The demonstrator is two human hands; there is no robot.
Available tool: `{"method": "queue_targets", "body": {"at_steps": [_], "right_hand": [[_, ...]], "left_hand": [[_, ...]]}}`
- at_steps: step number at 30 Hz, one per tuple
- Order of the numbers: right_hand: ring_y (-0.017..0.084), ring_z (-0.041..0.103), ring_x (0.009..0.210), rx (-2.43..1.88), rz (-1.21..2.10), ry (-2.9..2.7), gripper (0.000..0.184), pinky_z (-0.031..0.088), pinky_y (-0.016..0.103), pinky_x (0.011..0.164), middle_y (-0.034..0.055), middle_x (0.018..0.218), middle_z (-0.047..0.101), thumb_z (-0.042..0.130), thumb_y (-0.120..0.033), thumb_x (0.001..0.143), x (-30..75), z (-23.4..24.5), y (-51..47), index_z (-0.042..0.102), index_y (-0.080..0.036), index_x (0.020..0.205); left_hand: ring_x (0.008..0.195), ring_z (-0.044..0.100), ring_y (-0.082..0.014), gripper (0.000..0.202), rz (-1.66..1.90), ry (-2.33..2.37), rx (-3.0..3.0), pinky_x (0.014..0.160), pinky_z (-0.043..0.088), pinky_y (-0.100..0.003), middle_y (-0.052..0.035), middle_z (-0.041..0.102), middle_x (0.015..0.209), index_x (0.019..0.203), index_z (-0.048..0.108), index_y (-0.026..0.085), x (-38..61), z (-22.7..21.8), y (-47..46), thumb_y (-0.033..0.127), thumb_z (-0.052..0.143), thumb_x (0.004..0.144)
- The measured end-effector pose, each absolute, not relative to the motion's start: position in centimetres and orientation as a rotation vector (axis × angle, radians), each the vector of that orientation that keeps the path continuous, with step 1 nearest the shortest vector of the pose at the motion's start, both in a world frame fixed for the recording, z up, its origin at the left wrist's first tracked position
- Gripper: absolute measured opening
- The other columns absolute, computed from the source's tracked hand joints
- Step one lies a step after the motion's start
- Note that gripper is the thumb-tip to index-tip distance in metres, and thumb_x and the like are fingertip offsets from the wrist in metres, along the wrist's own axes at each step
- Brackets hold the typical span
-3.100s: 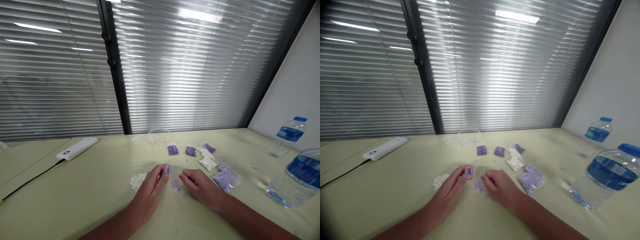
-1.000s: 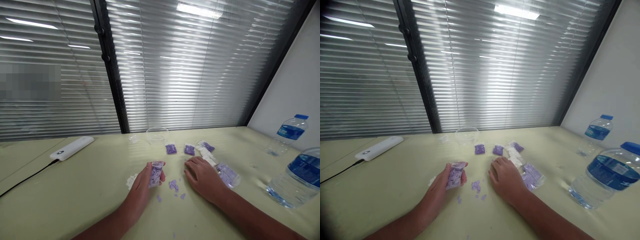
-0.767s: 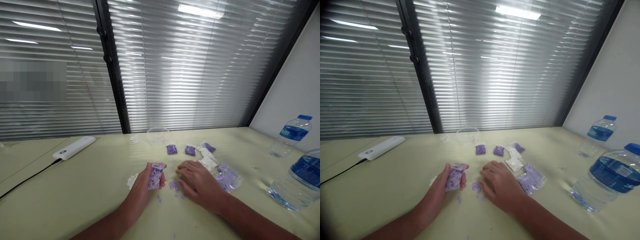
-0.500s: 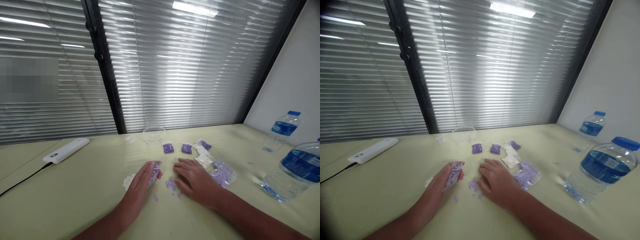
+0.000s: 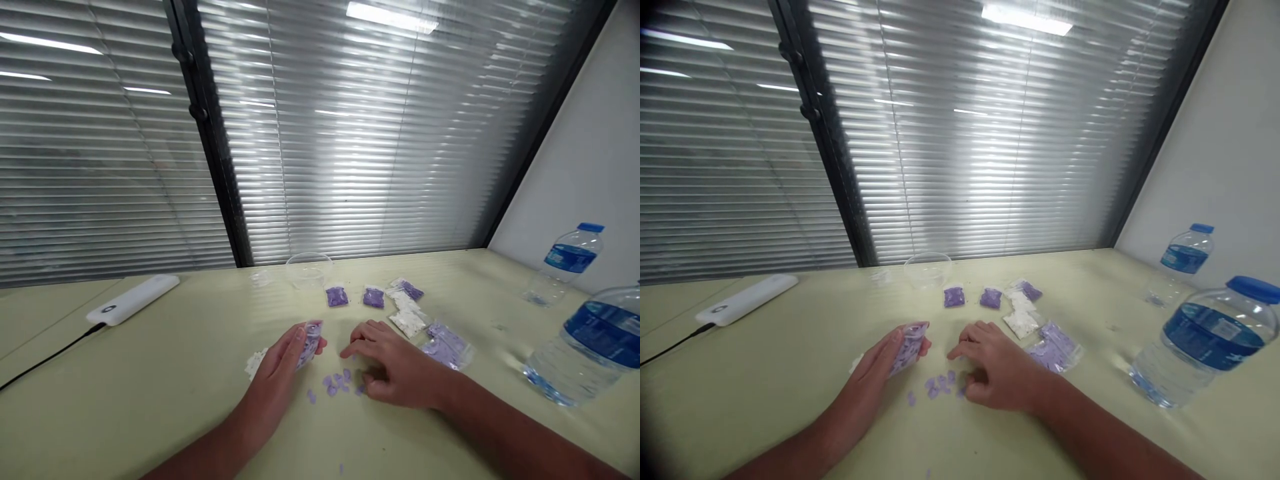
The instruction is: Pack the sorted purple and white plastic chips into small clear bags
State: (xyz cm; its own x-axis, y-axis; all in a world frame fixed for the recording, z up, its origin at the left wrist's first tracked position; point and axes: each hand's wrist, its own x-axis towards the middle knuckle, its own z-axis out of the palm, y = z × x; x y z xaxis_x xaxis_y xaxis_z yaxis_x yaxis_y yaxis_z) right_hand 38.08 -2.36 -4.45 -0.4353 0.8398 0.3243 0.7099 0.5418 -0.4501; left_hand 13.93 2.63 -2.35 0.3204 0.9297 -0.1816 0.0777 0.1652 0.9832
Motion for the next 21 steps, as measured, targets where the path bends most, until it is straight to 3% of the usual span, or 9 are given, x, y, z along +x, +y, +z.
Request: {"method": "queue_targets", "body": {"at_steps": [4,7,10,14,18,21], "right_hand": [[0.020,0.056,0.098,-1.308,0.279,-2.155,0.022,0.042,0.037,0.090,0.0038,0.105,0.063,0.069,-0.023,0.086,37.8,-5.1,-1.9,0.068,-0.023,0.109],[0.018,0.057,0.091,-1.353,0.238,-2.087,0.005,0.043,0.034,0.081,0.0029,0.092,0.064,0.066,-0.017,0.088,37.8,-5.4,-1.6,0.069,-0.020,0.091],[0.016,0.058,0.085,-1.313,0.280,-2.148,0.009,0.042,0.031,0.077,0.0012,0.086,0.065,0.066,-0.016,0.088,37.7,-5.1,-1.8,0.072,-0.022,0.083],[0.014,0.060,0.085,-1.137,0.423,-2.267,0.012,0.044,0.031,0.082,0.0000,0.091,0.067,0.067,-0.017,0.088,37.0,-4.0,-2.7,0.076,-0.025,0.091],[0.016,0.059,0.092,-1.135,0.520,-2.246,0.037,0.045,0.031,0.088,0.0006,0.098,0.066,0.071,-0.007,0.074,37.5,-3.7,-2.9,0.075,-0.027,0.105],[0.018,0.057,0.102,-1.219,0.566,-2.206,0.032,0.044,0.032,0.092,0.0017,0.107,0.063,0.078,-0.019,0.077,38.4,-4.3,-2.3,0.076,-0.031,0.106]], "left_hand": [[0.108,0.067,-0.0114,0.054,0.820,1.026,1.266,0.101,0.043,-0.020,0.0042,0.076,0.113,0.123,0.066,0.031,13.9,-2.5,2.7,0.068,0.056,0.084],[0.107,0.068,-0.0108,0.052,0.833,0.998,1.263,0.099,0.043,-0.019,0.0047,0.076,0.112,0.121,0.067,0.031,13.9,-2.5,2.7,0.066,0.055,0.086],[0.106,0.068,-0.0109,0.049,0.838,0.987,1.259,0.099,0.043,-0.018,0.0050,0.076,0.105,0.117,0.068,0.031,13.9,-2.6,2.6,0.066,0.055,0.086],[0.104,0.068,-0.0107,0.045,0.846,0.983,1.253,0.096,0.043,-0.016,0.0052,0.075,0.097,0.107,0.071,0.029,13.9,-2.9,2.6,0.066,0.056,0.086],[0.104,0.068,-0.0107,0.046,0.848,0.975,1.248,0.097,0.044,-0.016,0.0054,0.074,0.096,0.111,0.070,0.029,14.0,-3.0,2.7,0.065,0.056,0.086],[0.104,0.067,-0.0107,0.048,0.839,0.968,1.262,0.097,0.044,-0.017,0.0051,0.074,0.097,0.116,0.068,0.030,14.1,-2.8,2.7,0.065,0.055,0.086]]}}
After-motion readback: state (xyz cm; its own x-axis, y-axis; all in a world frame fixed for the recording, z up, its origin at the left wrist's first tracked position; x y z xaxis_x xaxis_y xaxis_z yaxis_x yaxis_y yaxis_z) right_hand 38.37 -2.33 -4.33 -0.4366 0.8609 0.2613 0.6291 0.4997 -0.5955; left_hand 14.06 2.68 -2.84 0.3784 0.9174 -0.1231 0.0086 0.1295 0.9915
